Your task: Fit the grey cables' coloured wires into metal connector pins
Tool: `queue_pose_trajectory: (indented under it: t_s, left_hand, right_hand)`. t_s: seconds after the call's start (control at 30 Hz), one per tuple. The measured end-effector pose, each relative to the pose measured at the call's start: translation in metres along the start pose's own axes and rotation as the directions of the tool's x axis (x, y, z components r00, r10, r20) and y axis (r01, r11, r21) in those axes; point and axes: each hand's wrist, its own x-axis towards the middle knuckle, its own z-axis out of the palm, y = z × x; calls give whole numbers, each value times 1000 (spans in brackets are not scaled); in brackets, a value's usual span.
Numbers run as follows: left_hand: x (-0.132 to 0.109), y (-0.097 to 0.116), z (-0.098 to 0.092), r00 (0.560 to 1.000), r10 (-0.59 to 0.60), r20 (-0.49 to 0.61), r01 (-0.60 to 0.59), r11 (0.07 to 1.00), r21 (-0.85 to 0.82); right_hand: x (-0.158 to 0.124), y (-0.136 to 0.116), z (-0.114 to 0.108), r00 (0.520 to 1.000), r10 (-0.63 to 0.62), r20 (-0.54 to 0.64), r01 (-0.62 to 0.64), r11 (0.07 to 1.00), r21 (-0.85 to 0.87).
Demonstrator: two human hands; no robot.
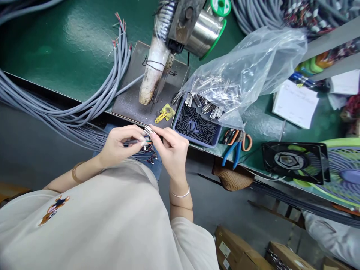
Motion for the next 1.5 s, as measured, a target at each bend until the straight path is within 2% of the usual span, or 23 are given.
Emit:
queue_pose_trajectory:
  t_s: [0.1,0.2,0.27,0.33,0.43,0.5,0.57,1.0,1.5]
  left_hand:
    - [3,-3,4,967,-239,-91,219,958,-184]
    - [9,-6,3,914,-392,-102,348,889,-298]
    - [12,-9,1,898,-428,-98,373,861,-347]
    - [15,-11,0,890,-445,-100,379,843,-381]
    - [17,-13,-1,889,-445,-108,375,843,-386]
    - [17,-14,-1,892,-439,-108,372,849,-376]
    - [18,-16,-1,895,-433,-107,370,855,-363]
    - [37,-25,6,906,-350,-237,285,920,-269]
    - [48,-25,8,915,-243,-321,215,969,-120]
  right_hand:
    - [1,0,1,972,-149,-184,125,983,-133]
    - [0,3,1,850,-222,-478,231,972,-41]
    - [-2,5,1,799,-210,-563,265,964,16]
    - [-5,8,1,826,-215,-521,256,967,7]
    - [-6,15,3,898,-276,-343,246,961,-129]
    - [-4,20,6,919,-327,-219,283,936,-207]
    - [-1,24,11,923,-353,-152,320,924,-209]
    - [11,38,28,901,-418,-116,382,892,-241]
    - [24,38,26,900,-417,-128,384,896,-225]
